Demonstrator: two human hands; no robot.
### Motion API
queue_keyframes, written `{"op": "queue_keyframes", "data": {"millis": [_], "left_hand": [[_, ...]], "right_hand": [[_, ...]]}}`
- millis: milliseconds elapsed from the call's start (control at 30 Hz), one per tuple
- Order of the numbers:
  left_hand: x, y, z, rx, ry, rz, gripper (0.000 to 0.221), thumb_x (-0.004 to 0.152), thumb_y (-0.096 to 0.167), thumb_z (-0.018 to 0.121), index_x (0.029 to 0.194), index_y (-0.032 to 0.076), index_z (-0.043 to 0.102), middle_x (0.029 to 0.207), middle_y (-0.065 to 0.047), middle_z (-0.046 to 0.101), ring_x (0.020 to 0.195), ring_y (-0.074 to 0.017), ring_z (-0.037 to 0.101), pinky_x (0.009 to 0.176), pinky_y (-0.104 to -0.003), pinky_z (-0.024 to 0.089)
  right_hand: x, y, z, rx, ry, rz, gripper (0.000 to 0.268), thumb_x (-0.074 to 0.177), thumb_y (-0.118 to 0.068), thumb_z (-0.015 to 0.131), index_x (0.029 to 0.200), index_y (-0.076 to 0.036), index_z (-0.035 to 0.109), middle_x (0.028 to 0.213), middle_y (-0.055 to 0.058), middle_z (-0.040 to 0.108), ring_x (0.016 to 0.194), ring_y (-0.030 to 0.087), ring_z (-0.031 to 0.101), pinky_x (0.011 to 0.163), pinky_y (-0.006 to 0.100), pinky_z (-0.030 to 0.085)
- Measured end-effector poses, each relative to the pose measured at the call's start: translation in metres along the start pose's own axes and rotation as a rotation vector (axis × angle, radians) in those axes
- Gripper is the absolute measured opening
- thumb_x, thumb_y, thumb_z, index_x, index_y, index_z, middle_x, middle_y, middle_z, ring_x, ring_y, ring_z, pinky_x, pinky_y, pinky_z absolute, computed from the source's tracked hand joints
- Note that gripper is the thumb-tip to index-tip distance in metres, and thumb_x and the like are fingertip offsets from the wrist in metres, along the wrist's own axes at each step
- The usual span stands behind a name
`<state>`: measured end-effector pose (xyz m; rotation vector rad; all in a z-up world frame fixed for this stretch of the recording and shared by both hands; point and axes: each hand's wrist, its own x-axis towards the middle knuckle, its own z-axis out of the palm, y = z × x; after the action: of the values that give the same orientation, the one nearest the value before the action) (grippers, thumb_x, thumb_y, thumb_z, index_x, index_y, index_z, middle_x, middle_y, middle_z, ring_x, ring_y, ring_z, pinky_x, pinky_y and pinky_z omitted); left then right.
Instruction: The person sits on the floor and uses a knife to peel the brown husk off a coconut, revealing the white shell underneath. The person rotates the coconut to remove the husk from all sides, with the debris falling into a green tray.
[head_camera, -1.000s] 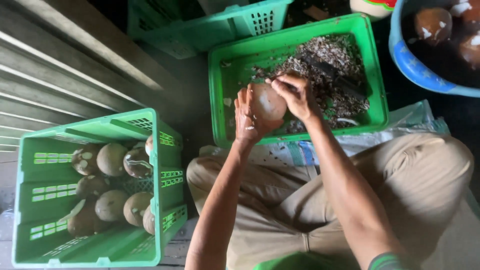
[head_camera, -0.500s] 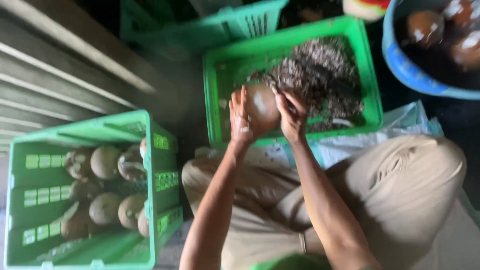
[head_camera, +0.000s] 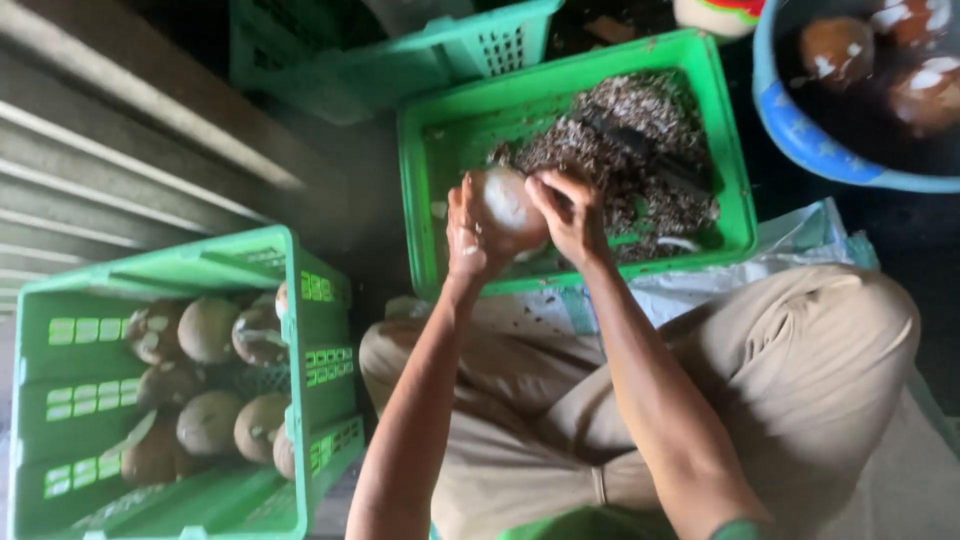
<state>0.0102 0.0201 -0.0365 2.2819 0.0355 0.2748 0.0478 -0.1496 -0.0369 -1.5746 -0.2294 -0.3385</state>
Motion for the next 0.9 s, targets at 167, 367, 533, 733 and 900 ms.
{"op": "queue_keyframes", "data": {"millis": [167, 367, 533, 733, 900], "left_hand": [[0.016, 0.024, -0.018, 0.064, -0.231, -0.314, 0.112, 0.050, 0.066, 0.093, 0.136, 0.010, 0.047, 0.120, -0.019, 0.064, 0.108, -0.0390, 0.069, 0.100, -0.052, 0.055], [0.001, 0.055, -0.020, 0.091, -0.168, 0.025, 0.151, 0.036, 0.056, 0.102, 0.158, 0.010, 0.026, 0.137, -0.027, 0.050, 0.125, -0.0460, 0.058, 0.112, -0.051, 0.044], [0.002, 0.024, -0.011, 0.114, -0.168, 0.017, 0.128, 0.040, 0.052, 0.101, 0.148, 0.018, 0.040, 0.133, -0.014, 0.049, 0.115, -0.0406, 0.061, 0.100, -0.048, 0.052], [0.002, 0.036, -0.014, 0.111, -0.179, 0.002, 0.121, 0.043, 0.051, 0.100, 0.143, 0.017, 0.041, 0.132, -0.015, 0.049, 0.114, -0.0436, 0.060, 0.101, -0.050, 0.054], [0.001, 0.031, -0.011, 0.092, -0.106, 0.067, 0.125, 0.041, 0.053, 0.099, 0.144, 0.012, 0.041, 0.127, -0.017, 0.051, 0.107, -0.0433, 0.063, 0.095, -0.052, 0.054]], "right_hand": [[0.005, 0.037, -0.016, 0.079, 0.015, 0.185, 0.012, 0.097, -0.020, 0.075, 0.093, -0.009, 0.078, 0.088, 0.003, 0.071, 0.095, 0.010, 0.063, 0.086, 0.035, 0.054], [0.000, -0.007, -0.036, -0.132, -0.006, -0.070, 0.009, 0.096, -0.018, 0.077, 0.089, -0.012, 0.077, 0.074, 0.002, 0.071, 0.079, 0.015, 0.069, 0.077, 0.030, 0.055], [0.017, -0.004, -0.010, -0.209, -0.186, -0.167, 0.019, 0.097, -0.017, 0.076, 0.101, 0.001, 0.073, 0.100, 0.020, 0.070, 0.097, 0.038, 0.068, 0.082, 0.047, 0.053], [0.033, -0.013, -0.011, -0.202, -0.368, -0.145, 0.020, 0.098, -0.025, 0.070, 0.100, -0.006, 0.076, 0.101, 0.016, 0.071, 0.099, 0.037, 0.068, 0.086, 0.048, 0.052], [0.023, -0.019, -0.016, -0.192, -0.346, -0.121, 0.023, 0.097, -0.019, 0.072, 0.099, 0.004, 0.073, 0.094, 0.024, 0.070, 0.092, 0.043, 0.068, 0.080, 0.053, 0.052]]}}
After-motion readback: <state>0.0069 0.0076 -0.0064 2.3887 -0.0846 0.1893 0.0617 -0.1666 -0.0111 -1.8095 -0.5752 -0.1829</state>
